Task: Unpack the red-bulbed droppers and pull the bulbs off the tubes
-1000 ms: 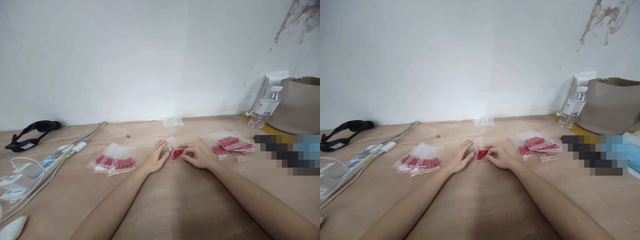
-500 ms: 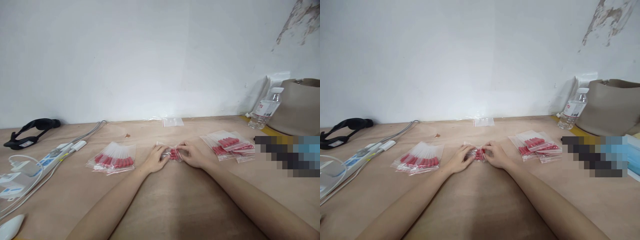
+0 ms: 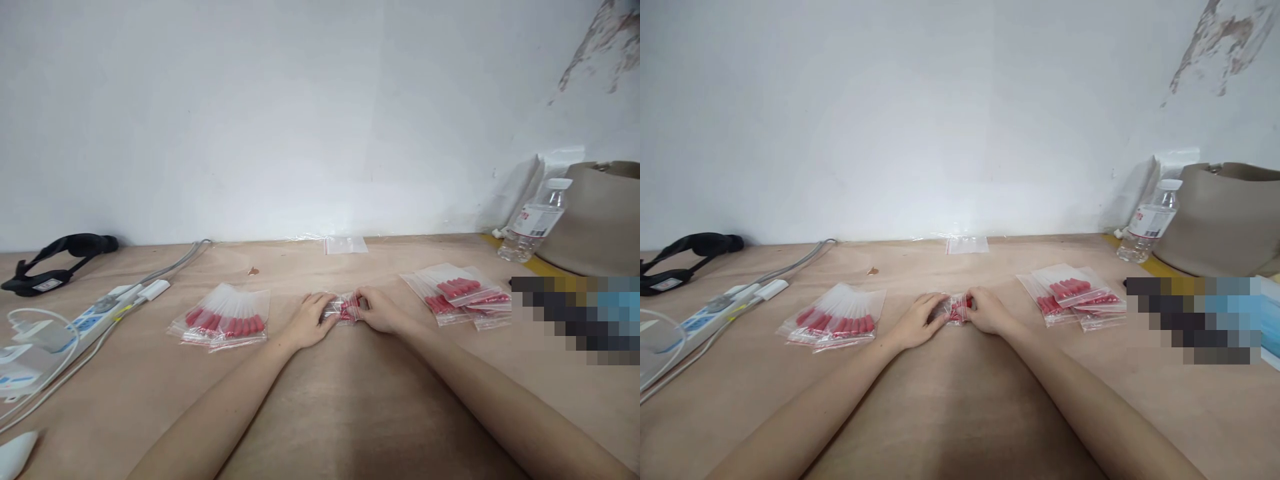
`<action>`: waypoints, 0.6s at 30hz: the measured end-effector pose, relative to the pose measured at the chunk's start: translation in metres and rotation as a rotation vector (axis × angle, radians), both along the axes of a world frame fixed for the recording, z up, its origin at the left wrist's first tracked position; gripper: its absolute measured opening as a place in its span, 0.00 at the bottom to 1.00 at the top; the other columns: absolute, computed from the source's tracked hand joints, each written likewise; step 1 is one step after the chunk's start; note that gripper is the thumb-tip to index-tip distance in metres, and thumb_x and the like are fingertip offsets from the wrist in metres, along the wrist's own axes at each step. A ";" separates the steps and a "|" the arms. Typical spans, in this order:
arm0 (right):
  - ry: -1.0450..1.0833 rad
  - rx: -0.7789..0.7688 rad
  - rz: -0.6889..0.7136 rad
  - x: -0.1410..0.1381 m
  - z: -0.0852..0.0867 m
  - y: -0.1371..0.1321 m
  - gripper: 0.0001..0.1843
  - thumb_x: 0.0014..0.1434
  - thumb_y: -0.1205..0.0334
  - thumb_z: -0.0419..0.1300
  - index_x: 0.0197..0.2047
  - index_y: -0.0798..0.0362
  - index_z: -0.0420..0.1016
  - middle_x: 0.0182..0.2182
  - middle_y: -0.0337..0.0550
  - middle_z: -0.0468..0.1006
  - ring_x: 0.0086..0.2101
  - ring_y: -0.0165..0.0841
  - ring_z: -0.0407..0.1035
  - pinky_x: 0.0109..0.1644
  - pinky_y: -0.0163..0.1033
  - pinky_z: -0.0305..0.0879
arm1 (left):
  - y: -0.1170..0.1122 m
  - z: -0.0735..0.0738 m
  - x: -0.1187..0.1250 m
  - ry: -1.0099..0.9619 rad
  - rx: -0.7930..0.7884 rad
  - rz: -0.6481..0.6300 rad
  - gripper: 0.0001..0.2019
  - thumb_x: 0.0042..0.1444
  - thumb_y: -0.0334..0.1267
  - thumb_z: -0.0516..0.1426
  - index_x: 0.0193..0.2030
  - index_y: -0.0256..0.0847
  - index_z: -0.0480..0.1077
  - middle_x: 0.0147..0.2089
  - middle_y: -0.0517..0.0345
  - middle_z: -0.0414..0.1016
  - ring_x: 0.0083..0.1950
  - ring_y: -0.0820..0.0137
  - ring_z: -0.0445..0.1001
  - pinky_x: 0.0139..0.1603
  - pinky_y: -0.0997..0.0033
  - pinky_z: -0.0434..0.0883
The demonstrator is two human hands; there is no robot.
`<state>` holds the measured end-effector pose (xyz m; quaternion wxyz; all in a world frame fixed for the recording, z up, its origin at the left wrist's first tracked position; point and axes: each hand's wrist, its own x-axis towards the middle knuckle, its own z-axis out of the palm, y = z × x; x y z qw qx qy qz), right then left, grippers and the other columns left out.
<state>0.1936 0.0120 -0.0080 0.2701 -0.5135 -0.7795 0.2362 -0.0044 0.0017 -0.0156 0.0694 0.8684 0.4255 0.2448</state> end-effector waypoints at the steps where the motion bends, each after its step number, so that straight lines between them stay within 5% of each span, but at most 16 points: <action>1: 0.005 -0.020 -0.004 0.000 0.002 0.000 0.09 0.50 0.61 0.58 0.34 0.56 0.69 0.30 0.41 0.74 0.30 0.29 0.65 0.33 0.33 0.59 | 0.000 0.000 0.000 0.003 0.010 0.008 0.19 0.57 0.44 0.50 0.54 0.40 0.60 0.53 0.51 0.67 0.54 0.64 0.63 0.57 0.58 0.58; 13: 0.110 -0.110 0.015 0.009 0.002 0.004 0.09 0.46 0.61 0.60 0.33 0.54 0.68 0.29 0.39 0.74 0.29 0.28 0.66 0.31 0.31 0.60 | -0.001 0.000 0.003 -0.065 0.019 0.025 0.18 0.57 0.45 0.50 0.51 0.39 0.63 0.48 0.51 0.68 0.49 0.64 0.67 0.51 0.64 0.64; 18: 0.371 -0.211 0.025 0.022 0.002 0.010 0.12 0.48 0.56 0.59 0.34 0.55 0.70 0.26 0.39 0.74 0.27 0.26 0.67 0.30 0.32 0.62 | -0.002 0.000 0.001 0.008 0.050 0.125 0.18 0.56 0.45 0.50 0.50 0.38 0.63 0.47 0.49 0.68 0.48 0.63 0.67 0.51 0.63 0.64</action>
